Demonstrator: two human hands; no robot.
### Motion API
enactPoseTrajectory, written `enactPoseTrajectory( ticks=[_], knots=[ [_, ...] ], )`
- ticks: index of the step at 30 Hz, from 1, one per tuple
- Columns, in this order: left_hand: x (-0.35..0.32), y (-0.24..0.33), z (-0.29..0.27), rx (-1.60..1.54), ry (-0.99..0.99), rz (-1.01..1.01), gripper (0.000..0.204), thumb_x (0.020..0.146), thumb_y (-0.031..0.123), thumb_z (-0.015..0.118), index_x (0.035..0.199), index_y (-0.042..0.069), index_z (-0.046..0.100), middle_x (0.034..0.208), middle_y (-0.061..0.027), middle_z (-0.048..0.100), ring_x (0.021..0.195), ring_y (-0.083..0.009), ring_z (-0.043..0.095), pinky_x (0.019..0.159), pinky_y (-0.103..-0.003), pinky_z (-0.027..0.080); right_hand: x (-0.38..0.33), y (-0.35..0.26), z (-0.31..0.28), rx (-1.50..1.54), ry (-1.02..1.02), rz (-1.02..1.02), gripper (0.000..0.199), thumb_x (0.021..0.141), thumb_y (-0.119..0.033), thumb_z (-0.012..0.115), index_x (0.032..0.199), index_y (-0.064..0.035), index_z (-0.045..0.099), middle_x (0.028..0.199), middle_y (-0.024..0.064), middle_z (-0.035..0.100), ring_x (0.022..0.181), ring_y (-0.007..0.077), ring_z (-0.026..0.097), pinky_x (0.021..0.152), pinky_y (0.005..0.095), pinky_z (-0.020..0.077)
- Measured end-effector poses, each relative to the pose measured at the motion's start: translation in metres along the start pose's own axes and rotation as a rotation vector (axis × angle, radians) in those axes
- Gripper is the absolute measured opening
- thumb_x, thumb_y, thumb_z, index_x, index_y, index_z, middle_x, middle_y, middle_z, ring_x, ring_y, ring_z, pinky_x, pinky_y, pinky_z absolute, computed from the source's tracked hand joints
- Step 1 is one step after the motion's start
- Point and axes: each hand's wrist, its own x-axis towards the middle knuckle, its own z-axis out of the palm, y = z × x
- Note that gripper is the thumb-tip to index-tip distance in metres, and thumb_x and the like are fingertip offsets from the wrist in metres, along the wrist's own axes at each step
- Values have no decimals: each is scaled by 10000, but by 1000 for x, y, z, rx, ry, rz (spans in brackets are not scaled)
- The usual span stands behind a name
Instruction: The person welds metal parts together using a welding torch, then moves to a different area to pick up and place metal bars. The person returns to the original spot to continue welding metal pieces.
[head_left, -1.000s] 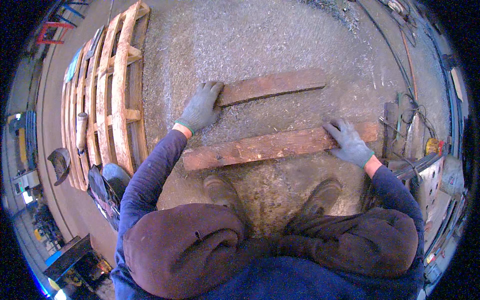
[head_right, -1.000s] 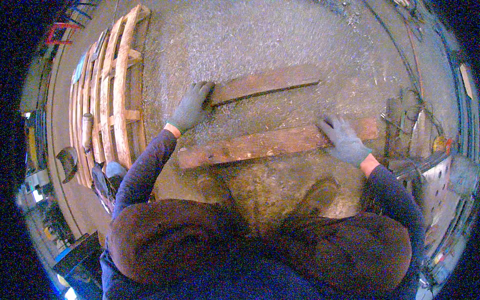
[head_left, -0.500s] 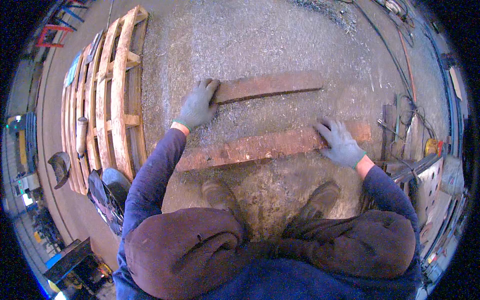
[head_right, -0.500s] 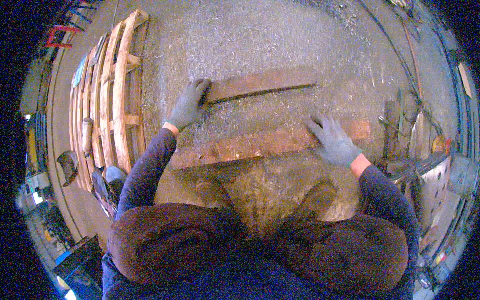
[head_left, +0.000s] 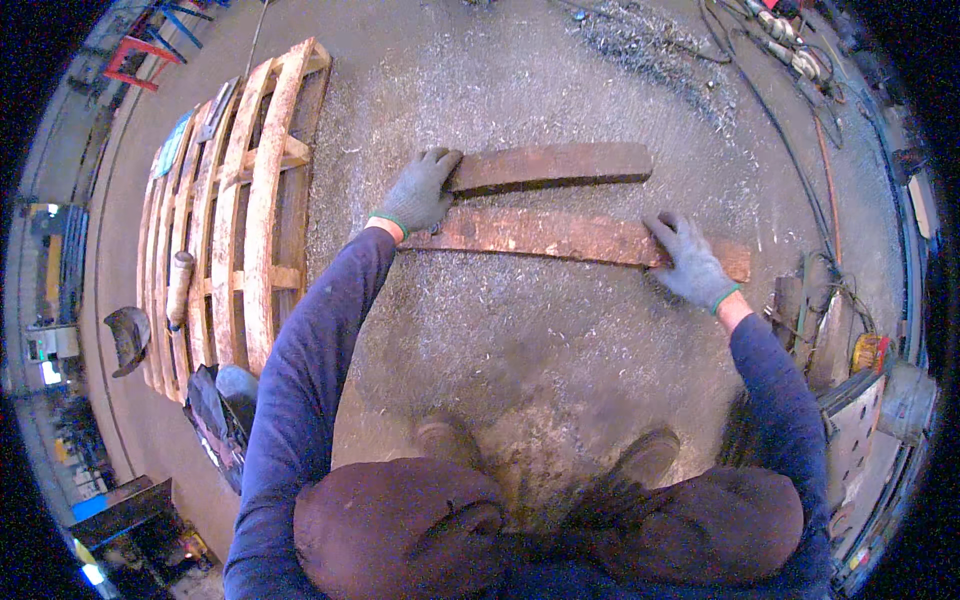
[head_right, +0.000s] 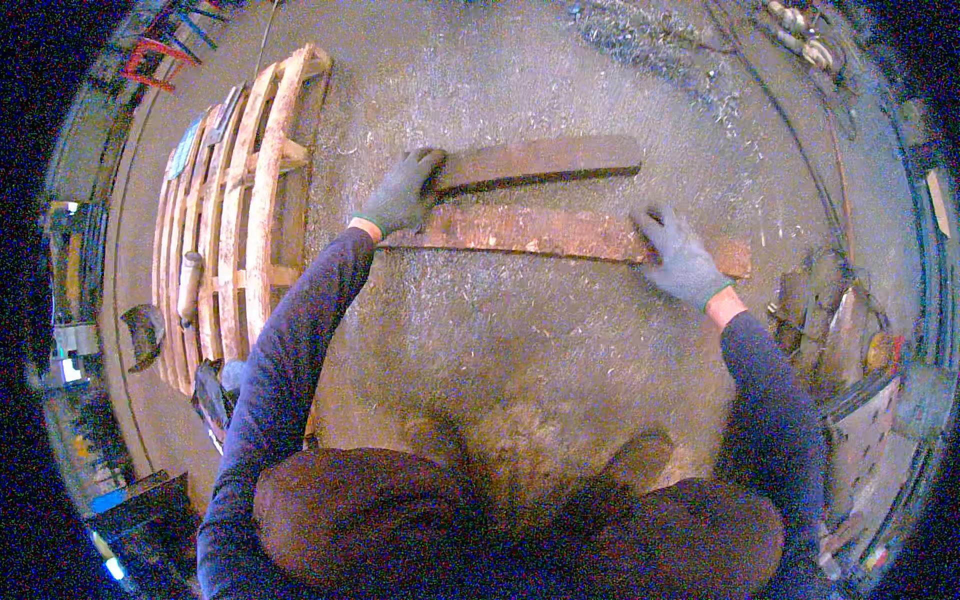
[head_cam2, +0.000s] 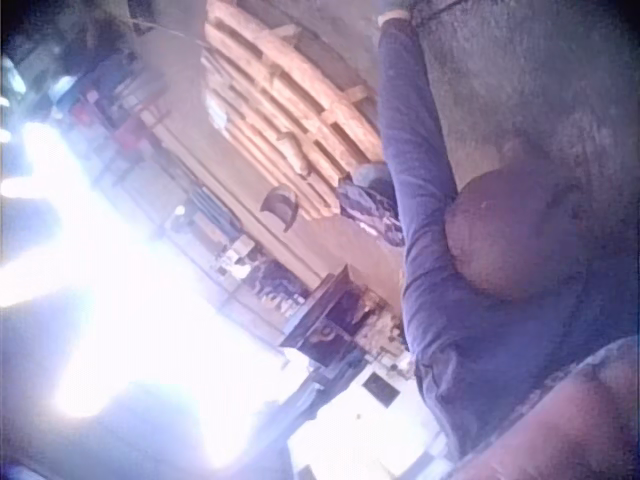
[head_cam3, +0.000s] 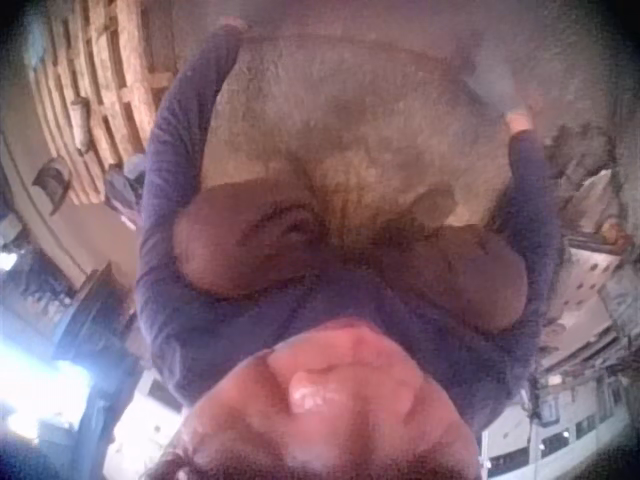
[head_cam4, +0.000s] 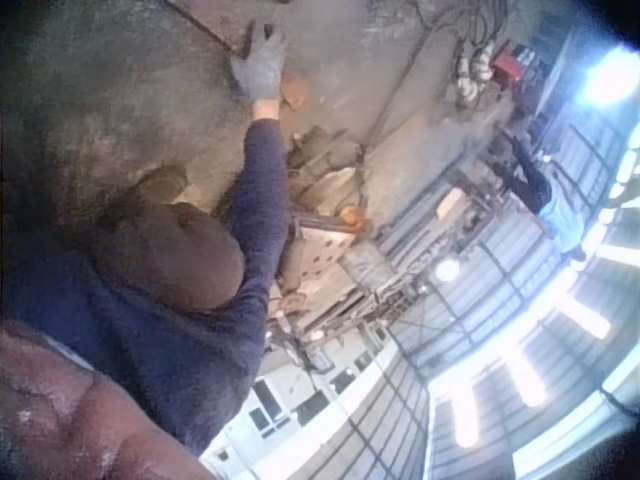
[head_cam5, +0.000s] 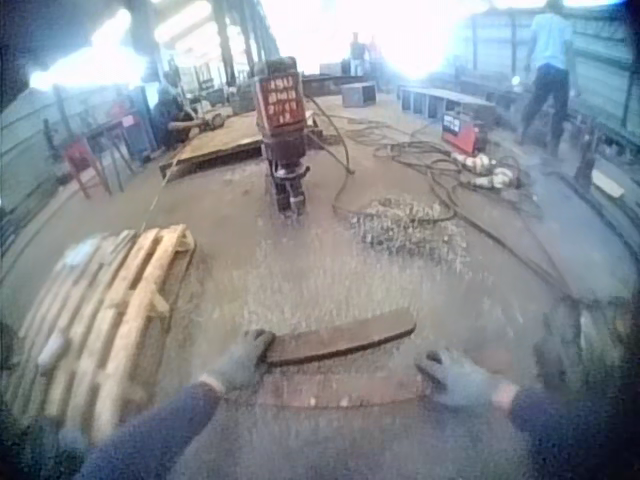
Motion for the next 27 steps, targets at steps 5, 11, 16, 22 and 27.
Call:
enactPoseTrajectory(
  ticks=[5, 11, 16, 22, 27],
  knots=[
    [-54, 65, -30, 104, 0, -176, 815, 766, 506, 806, 1381, 17, 587, 1390, -210, 568, 1377, -427, 440, 1202, -609, 267, -27, -3, -9, 16, -95, 37, 760, 809, -186, 774, 1501, -96, 473, 1492, 230, 471, 1371, 435, 471, 1142, 478, 428],
    [-106, 89, -37, 213, -306, -171, 847, 669, 536, 855, 1312, 29, 640, 1349, -212, 593, 1382, -416, 446, 1202, -678, 205, -33, -8, -4, 1, -103, 9, 862, 734, -211, 843, 1510, -124, 476, 1478, 208, 471, 1387, 408, 458, 1162, 476, 403],
    [-112, 96, -33, 187, -289, -217, 819, 672, 518, 860, 1295, 31, 648, 1355, -211, 581, 1353, -418, 467, 1207, -648, 219, -41, -7, -9, 42, -176, -3, 847, 749, -241, 839, 1510, -137, 482, 1496, 219, 467, 1387, 411, 460, 1168, 478, 398],
    [-70, 12, -27, 283, 146, -290, 781, 772, 448, 833, 1379, 41, 559, 1393, -203, 559, 1369, -421, 447, 1167, -580, 320, 48, 19, -35, -104, 90, 14, 799, 862, -317, 751, 1558, -123, 409, 1582, 216, 402, 1447, 430, 399, 1187, 506, 375],
    [-40, -57, -29, 346, -132, -294, 659, 822, 431, 782, 1358, 94, 599, 1425, -182, 549, 1385, -432, 431, 1130, -583, 373, 139, 38, -13, -199, 7, -130, 748, 910, -276, 694, 1566, -117, 370, 1561, 236, 419, 1418, 460, 423, 1191, 511, 374]
  ],
)
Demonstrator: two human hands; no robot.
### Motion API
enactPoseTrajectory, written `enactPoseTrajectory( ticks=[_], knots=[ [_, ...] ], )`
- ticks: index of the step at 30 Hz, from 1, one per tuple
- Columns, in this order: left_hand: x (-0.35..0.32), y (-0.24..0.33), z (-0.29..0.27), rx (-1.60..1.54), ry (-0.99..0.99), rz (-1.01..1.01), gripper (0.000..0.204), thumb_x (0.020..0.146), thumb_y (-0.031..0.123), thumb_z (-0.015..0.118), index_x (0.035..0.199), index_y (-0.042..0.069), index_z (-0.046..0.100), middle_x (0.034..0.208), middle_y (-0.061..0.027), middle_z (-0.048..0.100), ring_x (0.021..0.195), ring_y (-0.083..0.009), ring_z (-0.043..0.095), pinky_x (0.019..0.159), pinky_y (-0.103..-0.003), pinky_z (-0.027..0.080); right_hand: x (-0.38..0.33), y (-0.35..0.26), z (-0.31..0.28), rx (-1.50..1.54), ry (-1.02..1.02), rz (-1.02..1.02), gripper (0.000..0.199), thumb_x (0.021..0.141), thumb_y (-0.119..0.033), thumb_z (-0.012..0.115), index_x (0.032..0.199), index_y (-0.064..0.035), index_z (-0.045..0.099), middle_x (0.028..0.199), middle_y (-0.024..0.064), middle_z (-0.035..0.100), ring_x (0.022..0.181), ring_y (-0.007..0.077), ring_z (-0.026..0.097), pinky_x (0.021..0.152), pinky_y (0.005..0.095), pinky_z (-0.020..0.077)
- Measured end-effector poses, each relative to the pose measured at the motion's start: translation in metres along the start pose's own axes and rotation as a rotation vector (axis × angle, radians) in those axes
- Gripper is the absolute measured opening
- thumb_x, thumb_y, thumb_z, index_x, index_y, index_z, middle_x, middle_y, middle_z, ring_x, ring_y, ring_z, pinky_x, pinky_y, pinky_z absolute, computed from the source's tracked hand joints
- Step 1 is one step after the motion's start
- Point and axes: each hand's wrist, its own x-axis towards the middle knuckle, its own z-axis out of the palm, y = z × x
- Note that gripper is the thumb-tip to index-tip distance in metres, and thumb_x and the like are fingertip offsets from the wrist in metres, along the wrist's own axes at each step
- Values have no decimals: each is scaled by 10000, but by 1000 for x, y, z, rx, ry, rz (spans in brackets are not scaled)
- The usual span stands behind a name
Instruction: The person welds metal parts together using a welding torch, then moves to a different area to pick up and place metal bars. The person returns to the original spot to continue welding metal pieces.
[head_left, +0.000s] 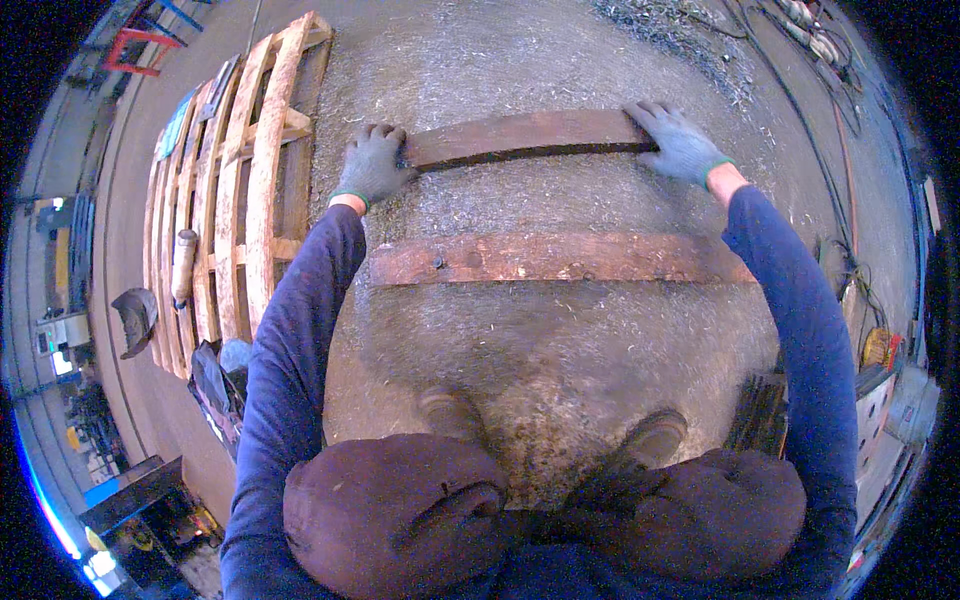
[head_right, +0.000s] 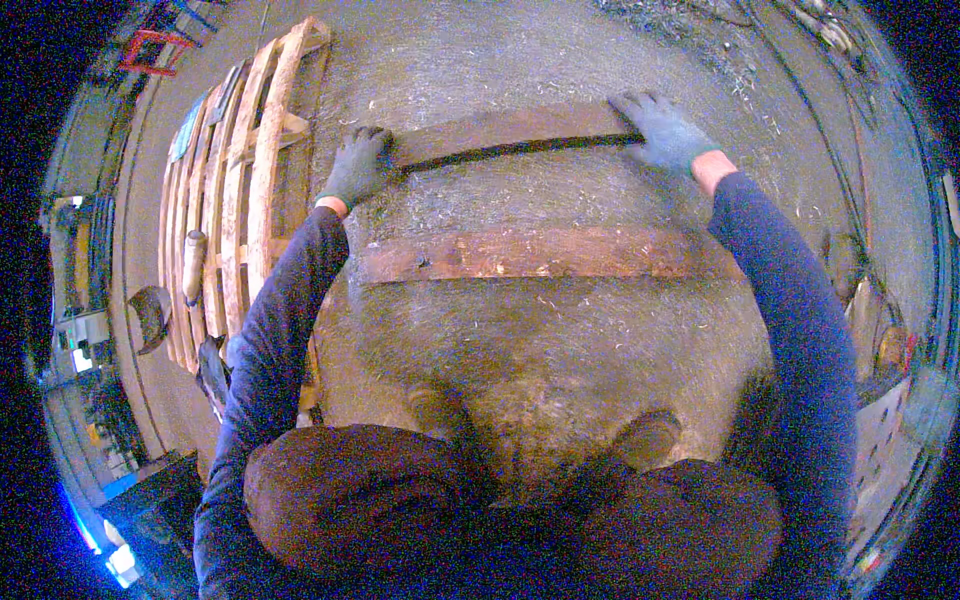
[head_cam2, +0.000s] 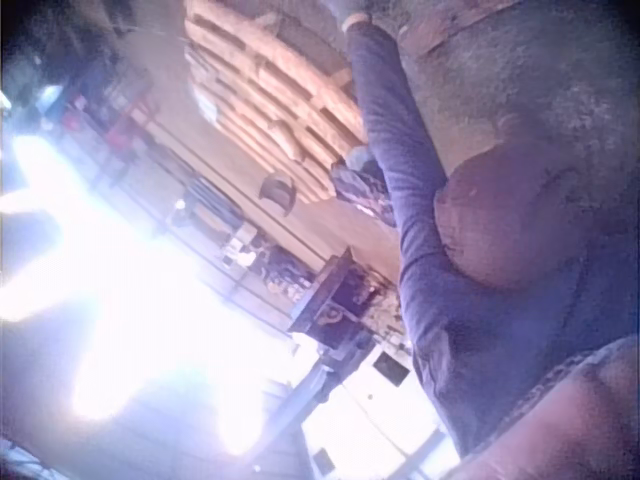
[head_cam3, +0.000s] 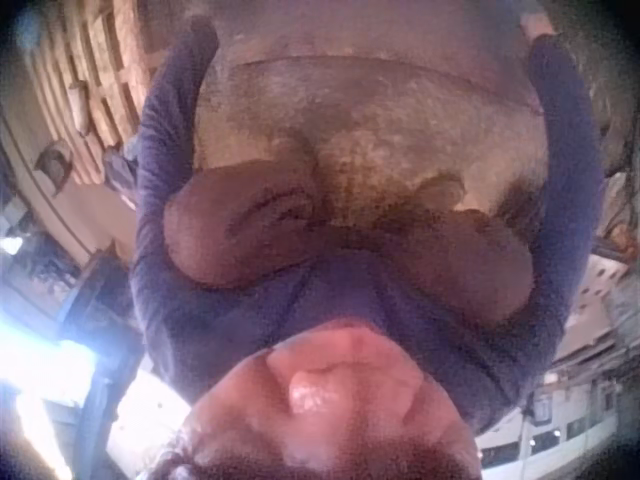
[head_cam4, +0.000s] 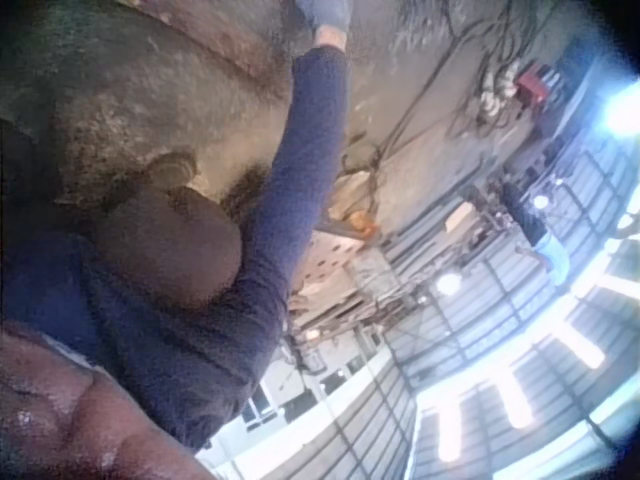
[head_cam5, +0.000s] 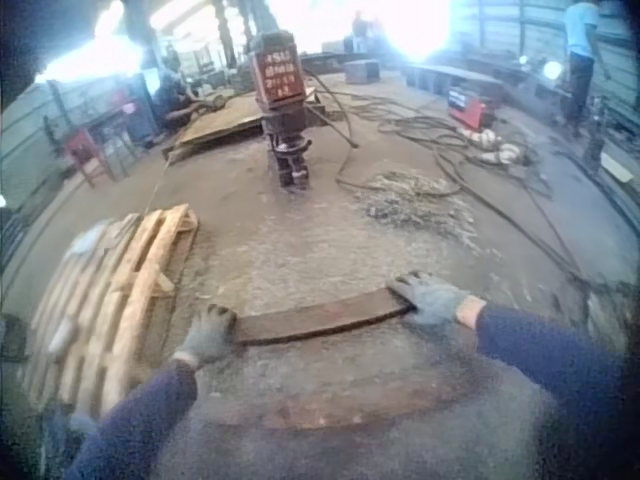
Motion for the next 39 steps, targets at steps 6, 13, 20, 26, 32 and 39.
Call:
enactPoseTrajectory(
  ticks=[6, 13, 20, 26, 32, 39],
  knots=[
    [8, 17, 15, -61, 59, 67, 646, 812, 425, 790, 1349, 105, 625, 1401, -193, 570, 1366, -442, 448, 1111, -555, 413, -17, 14, 12, 72, -26, 84, 705, 857, -207, 739, 1490, -93, 451, 1430, 226, 518, 1325, 434, 495, 1122, 496, 427],
    [23, 25, 21, -109, 43, 9, 713, 780, 389, 830, 1403, 132, 597, 1402, -209, 562, 1358, -448, 450, 1104, -533, 432, -23, 21, 22, -17, 46, 110, 757, 856, -239, 760, 1525, -125, 427, 1519, 219, 470, 1408, 450, 430, 1199, 494, 364],
    [-12, 53, -12, -129, 227, -108, 714, 801, 392, 842, 1363, 29, 591, 1419, -233, 547, 1300, -429, 502, 1072, -525, 441, -37, 21, 10, 133, 267, 173, 838, 862, -264, 770, 1593, -156, 376, 1568, 214, 458, 1392, 383, 499, 1171, 442, 407],
    [-215, 117, -111, -651, -52, -413, 220, 930, 224, 748, 946, 5, 730, 803, -162, 702, 739, -311, 688, 687, -409, 530, -189, -91, -71, 581, 79, 654, 486, 996, -274, 660, 1392, 3, 610, 1352, 224, 663, 1238, 312, 653, 1076, 401, 484],
    [-550, 102, -262, -802, -434, -954, 308, 959, 213, 716, 1101, -60, 699, 983, -148, 744, 919, -224, 677, 832, -375, 531, -404, -223, -188, 724, -290, 1037, 491, 988, -314, 672, 1354, 9, 627, 1292, 241, 685, 1211, 391, 652, 1035, 442, 505],
    [-670, 92, -472, -174, -871, -594, 523, 911, 483, 610, 736, 8, 739, 718, -217, 707, 665, -417, 702, 694, -512, 547, -800, -340, -310, 1630, -193, 1759, 130, 891, -209, 723, 906, -83, 693, 709, 48, 658, 493, 181, 558, 449, 354, 443]
  ],
)
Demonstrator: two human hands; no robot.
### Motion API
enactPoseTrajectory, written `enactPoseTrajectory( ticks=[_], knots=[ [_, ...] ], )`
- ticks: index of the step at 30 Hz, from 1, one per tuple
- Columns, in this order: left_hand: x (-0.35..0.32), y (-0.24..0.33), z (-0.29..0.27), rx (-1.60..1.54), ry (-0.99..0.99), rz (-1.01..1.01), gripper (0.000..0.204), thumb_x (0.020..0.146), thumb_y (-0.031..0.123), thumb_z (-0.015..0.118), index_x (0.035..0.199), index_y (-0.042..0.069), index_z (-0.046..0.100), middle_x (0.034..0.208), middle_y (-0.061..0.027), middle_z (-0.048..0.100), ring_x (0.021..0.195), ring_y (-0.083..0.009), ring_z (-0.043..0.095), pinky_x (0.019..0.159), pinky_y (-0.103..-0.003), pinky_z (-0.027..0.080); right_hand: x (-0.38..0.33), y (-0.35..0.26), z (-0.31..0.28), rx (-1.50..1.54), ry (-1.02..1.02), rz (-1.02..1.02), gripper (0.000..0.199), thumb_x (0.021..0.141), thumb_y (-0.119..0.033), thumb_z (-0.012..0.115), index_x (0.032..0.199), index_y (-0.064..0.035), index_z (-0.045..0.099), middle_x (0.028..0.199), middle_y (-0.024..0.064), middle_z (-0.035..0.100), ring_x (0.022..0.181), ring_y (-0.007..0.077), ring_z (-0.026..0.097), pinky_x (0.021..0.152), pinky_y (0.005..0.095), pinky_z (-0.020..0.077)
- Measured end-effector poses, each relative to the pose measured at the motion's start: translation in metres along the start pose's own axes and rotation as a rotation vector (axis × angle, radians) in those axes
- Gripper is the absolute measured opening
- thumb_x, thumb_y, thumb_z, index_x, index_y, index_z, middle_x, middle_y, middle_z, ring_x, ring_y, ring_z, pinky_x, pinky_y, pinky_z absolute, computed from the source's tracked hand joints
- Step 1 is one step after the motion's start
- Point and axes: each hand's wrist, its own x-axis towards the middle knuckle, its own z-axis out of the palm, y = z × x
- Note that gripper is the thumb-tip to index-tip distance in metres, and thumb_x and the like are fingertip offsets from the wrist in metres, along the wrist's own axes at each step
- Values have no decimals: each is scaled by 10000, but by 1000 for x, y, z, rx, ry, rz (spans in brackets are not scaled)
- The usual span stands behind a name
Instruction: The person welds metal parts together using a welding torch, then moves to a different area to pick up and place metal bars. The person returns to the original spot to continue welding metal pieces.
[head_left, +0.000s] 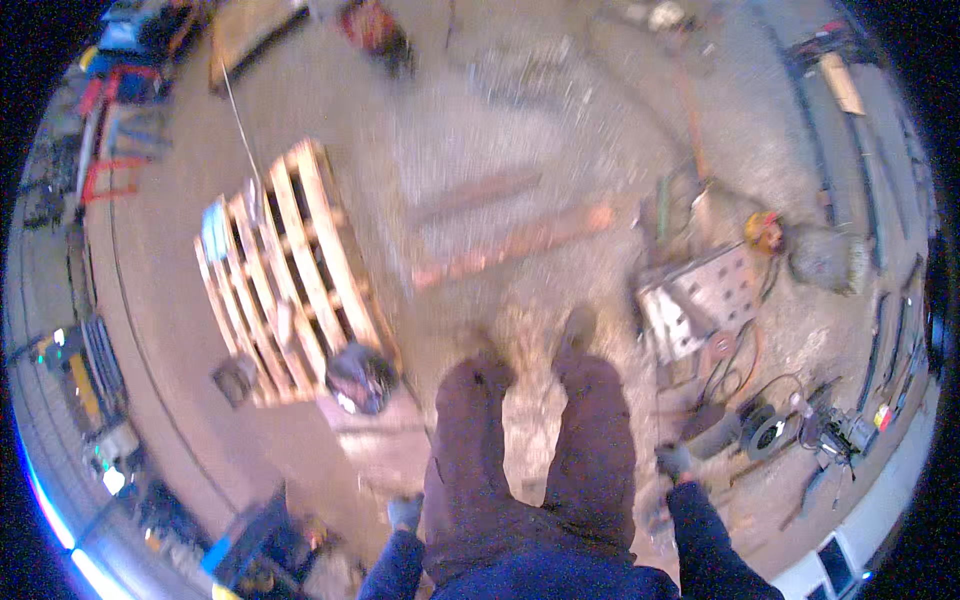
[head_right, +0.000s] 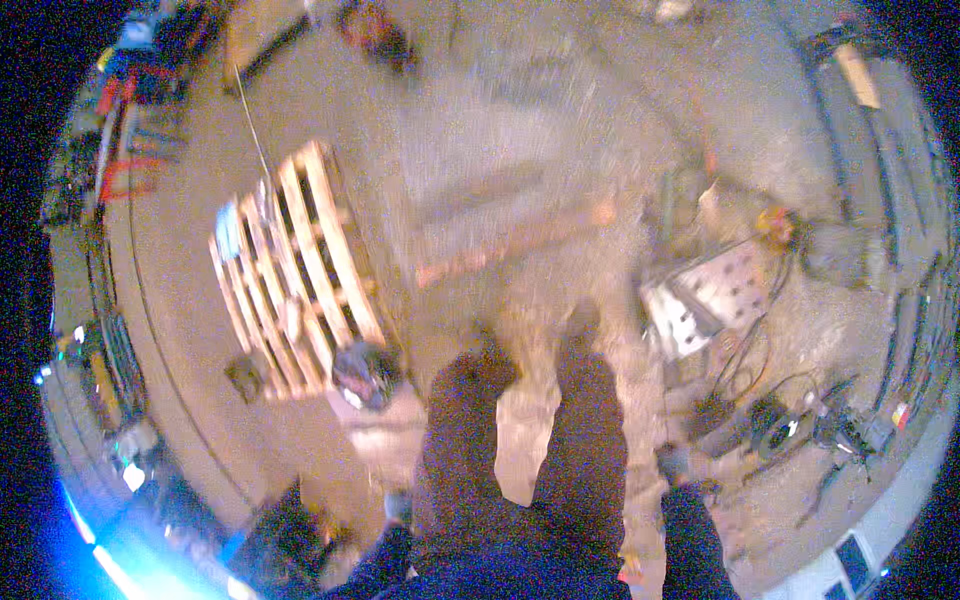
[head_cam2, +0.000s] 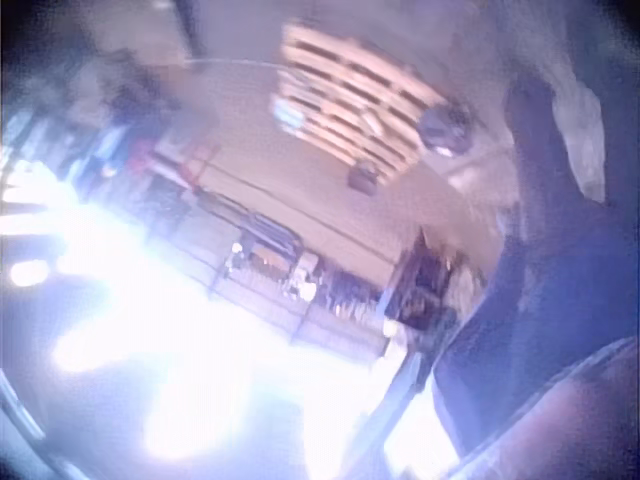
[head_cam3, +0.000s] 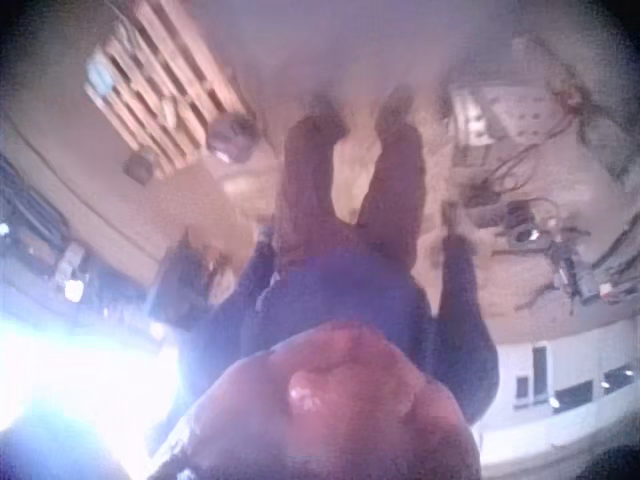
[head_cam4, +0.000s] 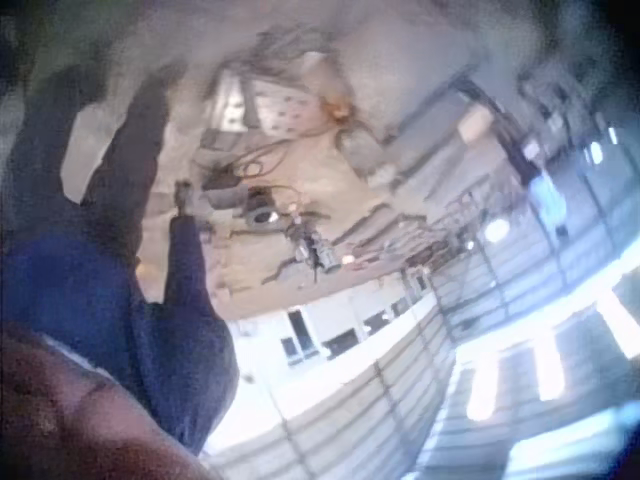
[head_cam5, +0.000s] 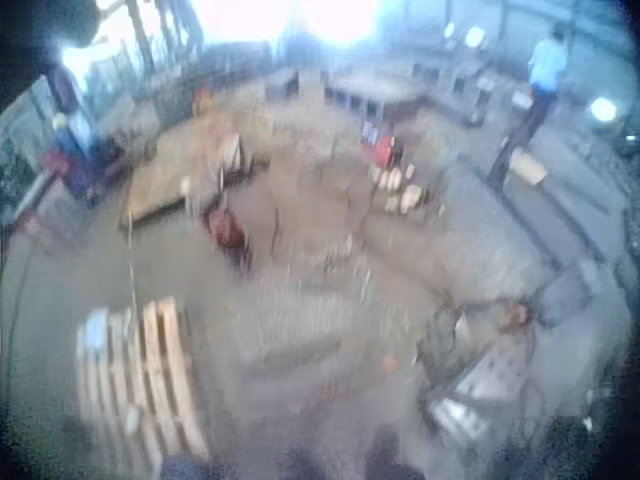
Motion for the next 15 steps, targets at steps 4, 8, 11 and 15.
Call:
enactPoseTrajectory(
  ticks=[4, 8, 11, 15],
  knots=[
    [19, 36, -112, -308, 72, 92, 521, 896, 488, 629, 674, 21, 697, 683, -191, 689, 580, -349, 668, 624, -488, 534, -98, -49, 39, -482, 278, -82, 279, 863, -235, 748, 1046, -29, 709, 756, 121, 720, 529, 272, 638, 491, 433, 510],
    [67, 105, -200, -462, 195, 253, 485, 928, 467, 626, 738, 28, 704, 743, -161, 713, 606, -327, 676, 598, -472, 540, -188, -151, 71, -804, 631, -550, 494, 769, -300, 790, 1144, 14, 720, 920, 214, 754, 801, 381, 721, 739, 462, 568],
    [109, 127, -250, -556, 254, 389, 458, 952, 451, 624, 786, 33, 710, 789, -139, 731, 626, -311, 682, 579, -461, 544, -222, -142, 97, -385, 786, -589, 655, 756, -401, 797, 1257, 10, 701, 1147, 261, 731, 1099, 382, 705, 946, 414, 545],
    [164, 134, -324, -721, 245, 518, 446, 988, 424, 602, 823, 22, 706, 798, -111, 741, 594, -271, 675, 522, -428, 542, -237, -94, 154, -186, 659, -406, 562, 818, -361, 792, 1235, 6, 709, 1078, 203, 752, 925, 334, 733, 838, 440, 576]
  ],
)
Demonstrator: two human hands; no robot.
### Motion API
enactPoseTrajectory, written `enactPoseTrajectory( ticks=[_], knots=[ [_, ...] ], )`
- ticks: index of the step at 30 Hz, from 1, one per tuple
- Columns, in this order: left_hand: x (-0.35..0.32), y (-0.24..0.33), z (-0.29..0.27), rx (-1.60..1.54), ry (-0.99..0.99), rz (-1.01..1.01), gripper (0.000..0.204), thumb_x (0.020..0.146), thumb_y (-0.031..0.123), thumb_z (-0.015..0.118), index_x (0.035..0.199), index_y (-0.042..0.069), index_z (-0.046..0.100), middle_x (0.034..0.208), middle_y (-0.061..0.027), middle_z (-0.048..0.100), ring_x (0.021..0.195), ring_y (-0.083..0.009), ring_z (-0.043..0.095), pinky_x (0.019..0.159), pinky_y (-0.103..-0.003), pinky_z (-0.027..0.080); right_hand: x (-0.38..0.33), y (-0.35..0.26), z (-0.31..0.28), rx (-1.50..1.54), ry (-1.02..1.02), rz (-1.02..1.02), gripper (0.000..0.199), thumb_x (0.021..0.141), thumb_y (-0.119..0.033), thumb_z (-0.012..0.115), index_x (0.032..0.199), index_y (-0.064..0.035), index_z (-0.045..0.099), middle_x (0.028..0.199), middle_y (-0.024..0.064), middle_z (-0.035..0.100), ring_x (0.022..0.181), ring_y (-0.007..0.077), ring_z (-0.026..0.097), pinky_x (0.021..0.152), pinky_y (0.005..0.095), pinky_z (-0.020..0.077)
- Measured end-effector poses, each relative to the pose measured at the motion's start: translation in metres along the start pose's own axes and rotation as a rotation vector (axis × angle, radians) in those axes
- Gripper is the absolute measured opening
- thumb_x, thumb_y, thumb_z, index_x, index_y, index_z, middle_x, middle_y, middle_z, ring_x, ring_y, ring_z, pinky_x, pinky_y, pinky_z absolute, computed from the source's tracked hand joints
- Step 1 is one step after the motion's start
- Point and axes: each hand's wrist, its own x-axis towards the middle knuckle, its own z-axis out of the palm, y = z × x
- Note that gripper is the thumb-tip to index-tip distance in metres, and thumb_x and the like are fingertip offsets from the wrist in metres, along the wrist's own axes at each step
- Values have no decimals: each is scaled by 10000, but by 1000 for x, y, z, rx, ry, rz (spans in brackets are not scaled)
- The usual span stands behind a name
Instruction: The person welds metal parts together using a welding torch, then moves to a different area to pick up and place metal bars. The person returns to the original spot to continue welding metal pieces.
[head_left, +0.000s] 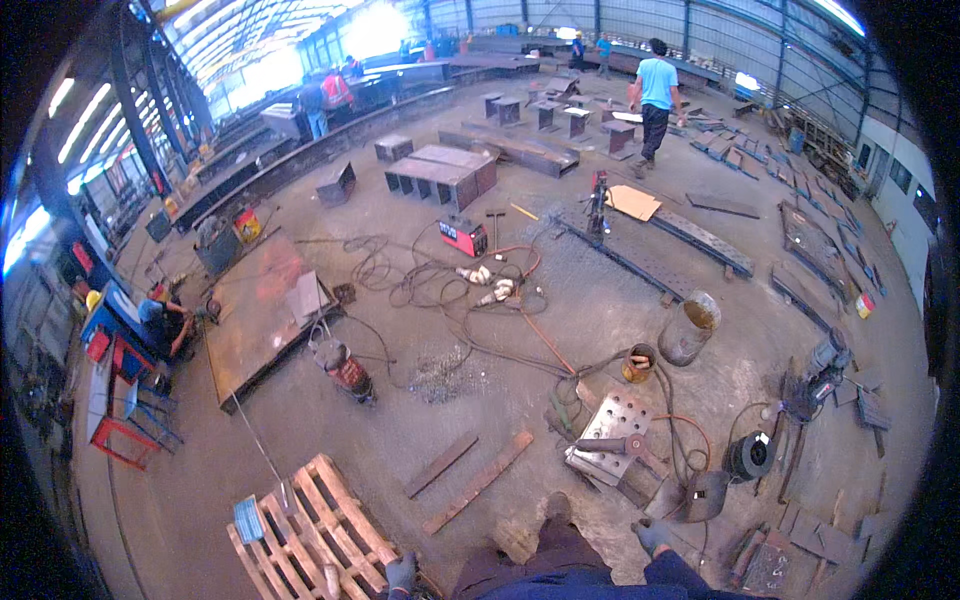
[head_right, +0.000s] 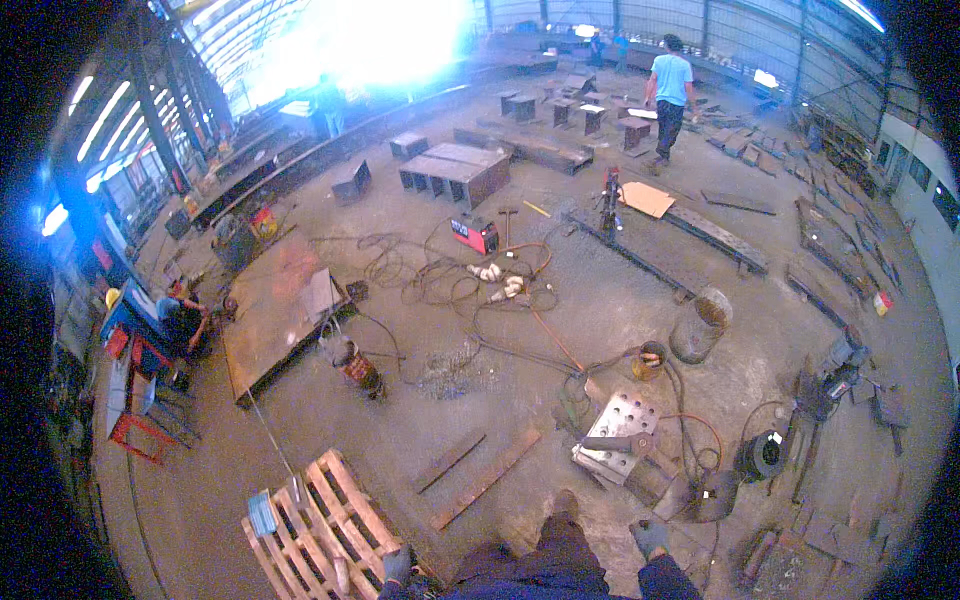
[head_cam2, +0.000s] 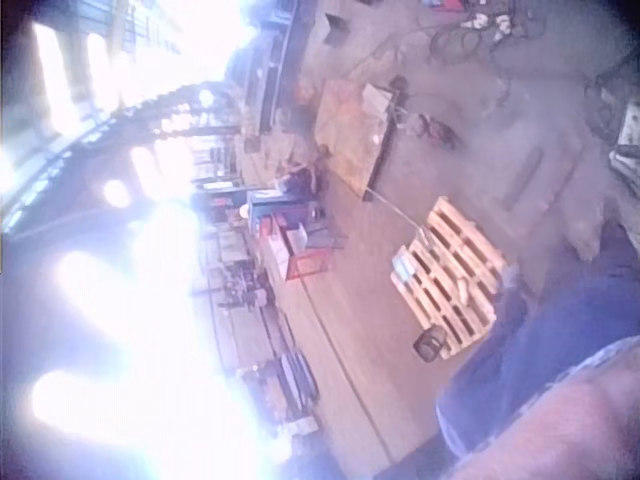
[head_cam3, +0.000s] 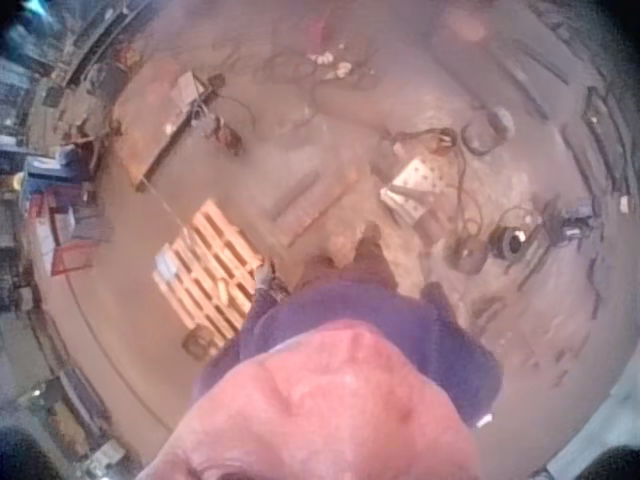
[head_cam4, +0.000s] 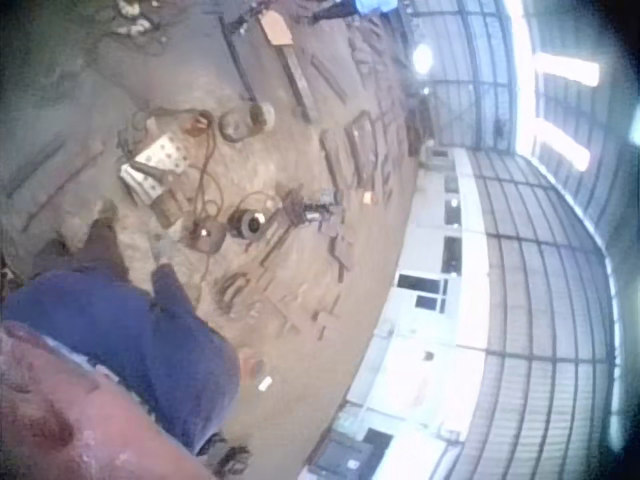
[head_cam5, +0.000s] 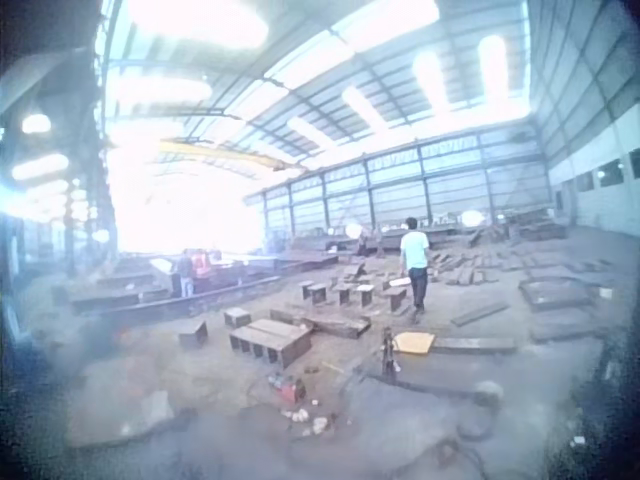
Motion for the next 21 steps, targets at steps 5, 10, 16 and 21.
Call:
enactPoseTrajectory(
  ticks=[5, 10, 16, 21],
  knots=[
    [-29, 106, -48, -274, -6, -244, 401, 933, 371, 666, 842, -17, 716, 623, -79, 634, 527, -194, 611, 460, -334, 490, -77, 134, 74, 250, 3, 130, 296, 868, -298, 763, 966, -22, 721, 853, 140, 729, 760, 267, 699, 645, 444, 543],
    [-61, 38, -44, -293, 21, -233, 468, 928, 418, 665, 909, -44, 738, 701, -159, 694, 616, -287, 684, 551, -427, 550, -128, 143, 57, 372, -142, 191, 208, 905, -273, 708, 945, -71, 681, 795, 100, 654, 697, 238, 633, 585, 415, 498],
    [-148, -29, 17, 454, -74, -123, 532, 845, 504, 668, 940, -12, 752, 947, -209, 769, 897, -393, 741, 812, -462, 572, -111, 162, 17, 611, -156, 193, 118, 949, -244, 641, 920, -129, 633, 725, 52, 564, 620, 203, 553, 513, 380, 443],
    [-177, -26, 77, 712, -377, 226, 530, 858, 531, 656, 908, 13, 755, 946, -198, 767, 871, -381, 749, 757, -488, 571, -98, 192, -27, 943, -87, 158, 97, 986, -219, 586, 899, -178, 593, 667, 12, 489, 556, 174, 487, 452, 351, 398]
  ],
)
